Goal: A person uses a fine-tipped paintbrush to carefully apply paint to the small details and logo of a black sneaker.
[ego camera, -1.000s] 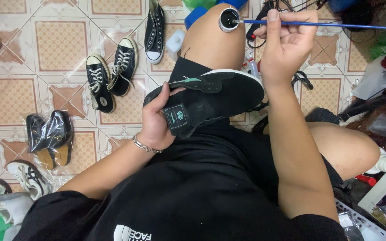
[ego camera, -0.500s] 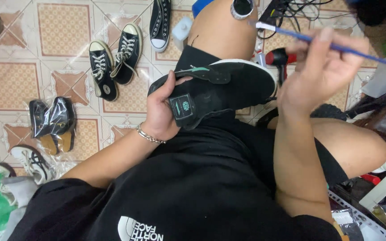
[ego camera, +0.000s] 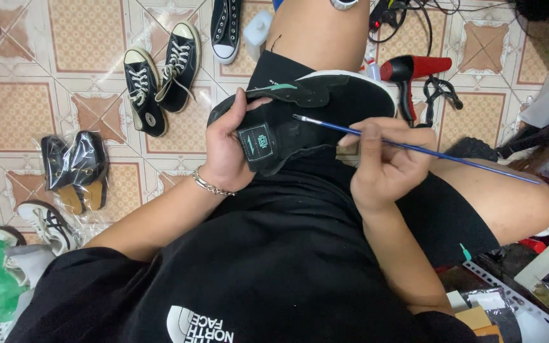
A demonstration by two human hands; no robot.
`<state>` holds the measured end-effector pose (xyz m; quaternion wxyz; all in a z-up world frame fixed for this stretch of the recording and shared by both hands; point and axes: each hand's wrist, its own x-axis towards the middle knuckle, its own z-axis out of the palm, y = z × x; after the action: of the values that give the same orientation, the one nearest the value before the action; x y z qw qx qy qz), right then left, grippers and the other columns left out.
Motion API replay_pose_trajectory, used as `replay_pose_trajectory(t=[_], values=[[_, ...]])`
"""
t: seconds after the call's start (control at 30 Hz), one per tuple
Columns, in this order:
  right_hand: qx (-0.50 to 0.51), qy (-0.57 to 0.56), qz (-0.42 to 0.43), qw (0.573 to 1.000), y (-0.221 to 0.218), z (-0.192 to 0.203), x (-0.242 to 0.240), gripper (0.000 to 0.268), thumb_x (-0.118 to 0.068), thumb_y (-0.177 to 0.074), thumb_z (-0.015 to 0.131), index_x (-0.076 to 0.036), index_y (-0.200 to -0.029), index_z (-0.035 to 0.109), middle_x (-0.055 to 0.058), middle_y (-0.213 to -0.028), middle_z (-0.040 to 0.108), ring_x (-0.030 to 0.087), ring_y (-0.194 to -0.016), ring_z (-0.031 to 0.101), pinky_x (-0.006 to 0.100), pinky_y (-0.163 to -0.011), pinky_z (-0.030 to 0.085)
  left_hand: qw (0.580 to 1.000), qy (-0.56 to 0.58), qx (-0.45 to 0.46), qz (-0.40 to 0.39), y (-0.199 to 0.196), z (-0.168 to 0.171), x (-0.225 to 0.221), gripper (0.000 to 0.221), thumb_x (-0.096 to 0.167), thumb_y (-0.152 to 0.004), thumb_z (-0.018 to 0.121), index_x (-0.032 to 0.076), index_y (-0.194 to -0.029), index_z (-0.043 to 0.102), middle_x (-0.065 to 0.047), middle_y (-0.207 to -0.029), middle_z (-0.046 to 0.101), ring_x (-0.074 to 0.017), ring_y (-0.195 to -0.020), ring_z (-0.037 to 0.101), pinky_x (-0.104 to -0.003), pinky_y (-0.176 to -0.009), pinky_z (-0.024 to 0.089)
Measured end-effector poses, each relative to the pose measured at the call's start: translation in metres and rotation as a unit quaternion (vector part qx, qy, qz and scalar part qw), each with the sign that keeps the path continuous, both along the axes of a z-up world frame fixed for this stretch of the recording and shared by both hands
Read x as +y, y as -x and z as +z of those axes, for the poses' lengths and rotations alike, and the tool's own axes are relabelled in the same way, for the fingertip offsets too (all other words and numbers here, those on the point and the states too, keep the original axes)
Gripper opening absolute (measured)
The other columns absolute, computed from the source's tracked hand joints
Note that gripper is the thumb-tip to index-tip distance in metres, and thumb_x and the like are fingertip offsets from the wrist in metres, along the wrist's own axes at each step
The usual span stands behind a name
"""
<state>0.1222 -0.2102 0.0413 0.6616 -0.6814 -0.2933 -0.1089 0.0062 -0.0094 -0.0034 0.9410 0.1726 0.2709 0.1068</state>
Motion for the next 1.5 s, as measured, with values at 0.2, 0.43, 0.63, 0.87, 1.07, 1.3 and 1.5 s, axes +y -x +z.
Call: replay_pose_trajectory(t=[0.2, 0.43, 0.63, 0.87, 1.07, 1.3, 1.5], values=[[-0.035, -0.004, 0.004, 0.999, -0.001, -0.001, -0.008, 0.014, 0.015, -0.123, 0.068, 0.007, -0.127, 0.057, 0.030, -0.097, 0.084, 0.034, -0.067, 0.085, 0.041, -0.067, 0.071, 1.000, 0.002, 0.001, 0.005, 0.000, 0.000, -0.001, 0.059, 0.051, -0.123, 0.071, -0.004, -0.122, 0.091, -0.029, -0.115, 0.092, -0.0391, -0.112, 0.093, -0.049, -0.106, 0.077], [-0.060, 0.025, -0.013, 0.998, 0.006, 0.012, -0.005, 0.012, 0.021, -0.115, 0.076, 0.012, -0.112, 0.069, 0.028, -0.089, 0.085, 0.034, -0.066, 0.085, 0.038, -0.063, 0.069, 1.000, -0.011, 0.005, -0.007, -0.003, 0.006, 0.000, 0.058, 0.053, -0.122, 0.072, -0.001, -0.123, 0.092, -0.024, -0.110, 0.093, -0.0352, -0.106, 0.094, -0.044, -0.101, 0.078], [-0.064, 0.025, -0.004, 0.998, 0.011, 0.013, -0.001, 0.014, 0.024, -0.110, 0.080, 0.014, -0.111, 0.071, 0.030, -0.089, 0.085, 0.036, -0.068, 0.086, 0.039, -0.064, 0.071, 1.000, -0.018, -0.005, -0.008, -0.003, 0.007, -0.001, 0.060, 0.053, -0.123, 0.069, -0.003, -0.124, 0.091, -0.025, -0.109, 0.092, -0.0361, -0.107, 0.094, -0.045, -0.102, 0.078], [-0.039, 0.054, 0.087, 0.994, 0.017, -0.002, -0.018, 0.037, 0.014, -0.123, 0.074, -0.005, -0.136, 0.046, 0.024, -0.131, 0.077, 0.027, -0.096, 0.087, 0.029, -0.081, 0.072, 1.000, -0.019, -0.012, -0.002, -0.002, 0.004, -0.002, 0.060, 0.052, -0.124, 0.069, -0.004, -0.125, 0.091, -0.026, -0.110, 0.092, -0.0364, -0.107, 0.094, -0.046, -0.101, 0.078], [-0.047, 0.056, 0.094, 0.993, 0.015, -0.003, -0.019, 0.038, 0.013, -0.124, 0.073, -0.007, -0.139, 0.045, 0.025, -0.134, 0.076, 0.028, -0.097, 0.088, 0.032, -0.086, 0.075, 1.000, -0.015, -0.017, -0.003, -0.002, 0.007, -0.003, 0.061, 0.052, -0.124, 0.068, -0.005, -0.126, 0.090, -0.027, -0.111, 0.092, -0.0375, -0.107, 0.094, -0.046, -0.101, 0.078], [-0.100, 0.023, 0.007, 0.995, 0.012, 0.021, 0.004, 0.017, 0.029, -0.106, 0.082, 0.017, -0.107, 0.070, 0.032, -0.090, 0.084, 0.036, -0.069, 0.087, 0.040, -0.061, 0.072, 1.000, -0.023, -0.011, 0.005, -0.001, 0.002, -0.002, 0.060, 0.051, -0.124, 0.069, -0.006, -0.126, 0.090, -0.027, -0.111, 0.092, -0.0365, -0.105, 0.094, -0.045, -0.099, 0.078], [-0.133, 0.029, 0.009, 0.991, 0.009, 0.025, -0.004, 0.015, 0.028, -0.111, 0.075, 0.015, -0.109, 0.067, 0.032, -0.087, 0.082, 0.037, -0.065, 0.085, 0.040, -0.059, 0.071, 1.000, -0.019, -0.009, 0.005, -0.003, 0.007, -0.002, 0.059, 0.050, -0.122, 0.071, -0.005, -0.125, 0.091, -0.026, -0.110, 0.092, -0.0353, -0.105, 0.094, -0.044, -0.101, 0.077]])
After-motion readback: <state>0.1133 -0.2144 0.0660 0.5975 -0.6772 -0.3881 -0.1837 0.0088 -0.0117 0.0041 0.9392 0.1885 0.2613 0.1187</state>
